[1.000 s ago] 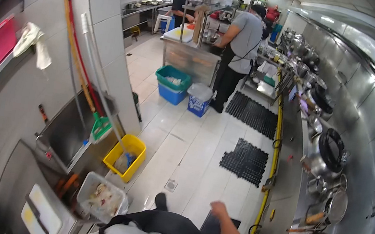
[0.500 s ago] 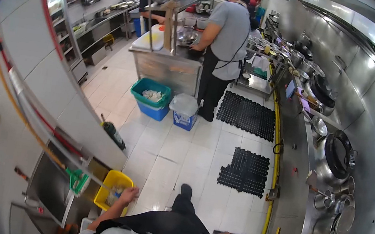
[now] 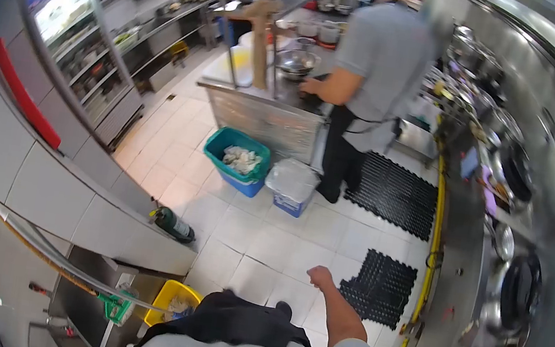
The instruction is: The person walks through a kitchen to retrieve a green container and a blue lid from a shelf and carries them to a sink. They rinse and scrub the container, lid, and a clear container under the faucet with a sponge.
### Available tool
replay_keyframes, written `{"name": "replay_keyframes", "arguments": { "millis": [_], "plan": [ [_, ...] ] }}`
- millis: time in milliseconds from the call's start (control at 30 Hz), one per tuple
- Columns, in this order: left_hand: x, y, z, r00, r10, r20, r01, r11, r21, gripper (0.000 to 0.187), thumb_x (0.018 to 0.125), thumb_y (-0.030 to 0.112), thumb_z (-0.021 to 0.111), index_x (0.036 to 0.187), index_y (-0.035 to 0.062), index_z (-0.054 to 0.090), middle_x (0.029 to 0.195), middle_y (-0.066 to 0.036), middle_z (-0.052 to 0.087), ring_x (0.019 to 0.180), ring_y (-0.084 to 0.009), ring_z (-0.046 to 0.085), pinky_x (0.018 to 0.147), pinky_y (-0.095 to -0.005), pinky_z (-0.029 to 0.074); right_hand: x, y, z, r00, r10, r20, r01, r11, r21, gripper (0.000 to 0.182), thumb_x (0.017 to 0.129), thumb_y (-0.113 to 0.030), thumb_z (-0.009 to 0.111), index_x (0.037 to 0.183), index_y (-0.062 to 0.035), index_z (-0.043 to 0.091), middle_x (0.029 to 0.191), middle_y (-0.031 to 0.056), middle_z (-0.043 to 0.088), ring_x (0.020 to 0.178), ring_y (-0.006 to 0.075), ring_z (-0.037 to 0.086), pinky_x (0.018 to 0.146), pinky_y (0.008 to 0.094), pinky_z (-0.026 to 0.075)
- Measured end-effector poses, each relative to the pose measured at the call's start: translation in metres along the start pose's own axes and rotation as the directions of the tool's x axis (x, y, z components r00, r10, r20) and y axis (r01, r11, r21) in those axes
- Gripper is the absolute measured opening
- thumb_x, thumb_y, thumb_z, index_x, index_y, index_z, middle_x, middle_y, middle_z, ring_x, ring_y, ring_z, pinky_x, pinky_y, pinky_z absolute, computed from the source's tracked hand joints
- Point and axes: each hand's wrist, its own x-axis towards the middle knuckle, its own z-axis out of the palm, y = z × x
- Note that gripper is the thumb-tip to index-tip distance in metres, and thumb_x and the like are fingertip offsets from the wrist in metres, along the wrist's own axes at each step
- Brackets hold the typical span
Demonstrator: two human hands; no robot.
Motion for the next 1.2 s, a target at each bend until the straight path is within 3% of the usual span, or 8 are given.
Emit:
{"name": "replay_keyframes", "arguments": {
  "millis": [300,500,567,633,800,867,967,1200],
  "plan": [
    [0.113,-0.023,-0.049,0.955,0.298,-0.005,-0.29,0.934,0.207,0.029,0.092,0.03,0.061,0.108,0.0072,0.069,0.102,-0.019,0.07,0.101,-0.0391,0.066,0.082,-0.0518,0.053,0.053,-0.125,0.006,0.937,0.337,-0.093,-0.331,0.941,0.076,0.075,0.098,-0.067,0.05,0.067,-0.0016,0.066,0.067,0.0152,0.068,0.058,0.0263,0.066,0.056,0.0419,0.051],
    [0.244,0.038,-0.137,0.857,0.482,0.184,-0.486,0.633,0.603,0.03,0.091,0.029,0.065,0.112,0.0082,0.068,0.102,-0.016,0.069,0.092,-0.0377,0.067,0.075,-0.0512,0.054,0.049,-0.166,0.021,0.847,0.531,0.003,-0.529,0.844,0.085,0.076,0.1,-0.07,0.04,0.114,-0.0028,0.072,0.113,0.0223,0.068,0.084,0.0324,0.069,0.07,0.0458,0.053],
    [0.28,0.069,-0.158,0.892,0.423,0.161,-0.442,0.74,0.507,0.03,0.091,0.029,0.066,0.113,0.0085,0.067,0.102,-0.015,0.069,0.089,-0.0372,0.068,0.072,-0.051,0.054,0.064,-0.186,0.022,0.847,0.532,-0.007,-0.53,0.845,0.076,0.077,0.099,-0.071,0.04,0.12,-0.0036,0.071,0.115,0.0221,0.067,0.085,0.0326,0.069,0.073,0.0459,0.053],
    [0.308,0.095,-0.163,0.997,0.032,0.067,0.005,0.875,-0.483,0.028,0.095,0.028,0.065,0.118,0.0118,0.064,0.104,-0.006,0.065,0.078,-0.0273,0.067,0.057,-0.0427,0.05,0.087,-0.215,0.023,0.865,0.502,-0.007,-0.501,0.864,0.051,0.078,0.098,-0.072,0.041,0.123,-0.0041,0.07,0.115,0.0215,0.067,0.085,0.0327,0.069,0.075,0.0462,0.053],
    [0.384,0.17,-0.23,0.968,-0.195,0.157,0.251,0.729,-0.637,0.023,0.099,0.026,0.06,0.117,0.0136,0.066,0.1,-0.002,0.064,0.076,-0.0203,0.066,0.053,-0.0386,0.05,0.165,-0.286,0.041,0.871,0.49,0.013,-0.49,0.868,0.085,0.066,0.095,-0.064,0.054,0.115,-0.0032,0.07,0.103,0.0168,0.069,0.08,0.0315,0.07,0.069,0.046,0.055],
    [0.421,0.171,-0.254,0.986,0.156,0.057,-0.155,0.988,-0.013,0.02,0.094,0.026,0.065,0.105,0.0094,0.065,0.094,-0.008,0.067,0.081,-0.0275,0.068,0.063,-0.0432,0.053,0.201,-0.312,0.039,0.881,0.473,0.02,-0.473,0.876,0.089,0.065,0.095,-0.064,0.055,0.115,-0.0037,0.071,0.107,0.0179,0.069,0.083,0.0325,0.071,0.071,0.0471,0.055],
    [0.477,0.166,-0.305,0.841,0.498,0.211,-0.508,0.594,0.624,0.023,0.089,0.026,0.069,0.097,0.0058,0.065,0.09,-0.013,0.07,0.087,-0.0346,0.069,0.071,-0.0475,0.055,0.268,-0.347,0.04,0.87,0.491,0.036,-0.492,0.862,0.122,0.066,0.095,-0.063,0.056,0.114,-0.0019,0.07,0.113,0.0197,0.068,0.087,0.0338,0.07,0.074,0.0483,0.056],
    [0.528,0.204,-0.395,0.982,-0.117,-0.15,0.046,0.91,-0.413,0.034,0.095,0.032,0.064,0.123,0.0111,0.066,0.103,-0.009,0.067,0.081,-0.0255,0.066,0.061,-0.0384,0.051,0.396,-0.497,0.022,0.902,0.423,0.084,-0.428,0.902,0.057,0.06,0.098,-0.06,0.056,0.092,-0.0018,0.07,0.091,0.0132,0.067,0.072,0.026,0.065,0.071,0.044,0.052]
  ]
}}
